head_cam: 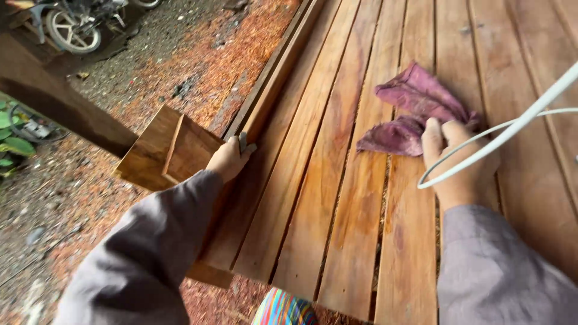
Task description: The person sits on the ground and sands a wooden slatted surface using a sanding block. They move a purple cloth aside to reach different areas and continue sanding the planks and edges of the wooden structure.
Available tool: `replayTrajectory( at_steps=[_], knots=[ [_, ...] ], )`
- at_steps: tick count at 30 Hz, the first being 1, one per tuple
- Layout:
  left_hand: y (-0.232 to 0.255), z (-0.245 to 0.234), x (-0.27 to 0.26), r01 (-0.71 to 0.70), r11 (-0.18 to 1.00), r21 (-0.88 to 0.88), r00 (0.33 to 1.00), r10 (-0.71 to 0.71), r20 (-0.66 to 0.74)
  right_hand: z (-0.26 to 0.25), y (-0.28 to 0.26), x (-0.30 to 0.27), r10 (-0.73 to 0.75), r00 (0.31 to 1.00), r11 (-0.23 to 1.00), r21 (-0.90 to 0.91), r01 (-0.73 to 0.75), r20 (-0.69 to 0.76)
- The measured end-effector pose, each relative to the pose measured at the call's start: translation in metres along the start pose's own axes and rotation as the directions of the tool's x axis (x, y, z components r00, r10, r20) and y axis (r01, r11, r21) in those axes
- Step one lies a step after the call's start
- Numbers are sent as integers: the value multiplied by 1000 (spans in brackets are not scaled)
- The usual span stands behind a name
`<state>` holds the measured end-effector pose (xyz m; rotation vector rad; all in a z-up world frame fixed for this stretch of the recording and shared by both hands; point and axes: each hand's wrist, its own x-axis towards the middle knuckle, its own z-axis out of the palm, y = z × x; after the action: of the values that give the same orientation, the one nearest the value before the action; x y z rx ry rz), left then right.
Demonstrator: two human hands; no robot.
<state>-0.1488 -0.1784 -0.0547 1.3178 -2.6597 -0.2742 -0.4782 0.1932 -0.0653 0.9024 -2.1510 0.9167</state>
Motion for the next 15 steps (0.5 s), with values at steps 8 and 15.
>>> replayTrajectory(
  at_steps=[8,15],
  knots=[
    [31,-6,49,21,993,-117,991,-36,-130,-11,-9,8,-54,991,999,3,54,-122],
    [-5,-28,-79,-68,990,-124,969,36,-244,7,-3,6,-57,980,988,129,82,-193]
  ],
)
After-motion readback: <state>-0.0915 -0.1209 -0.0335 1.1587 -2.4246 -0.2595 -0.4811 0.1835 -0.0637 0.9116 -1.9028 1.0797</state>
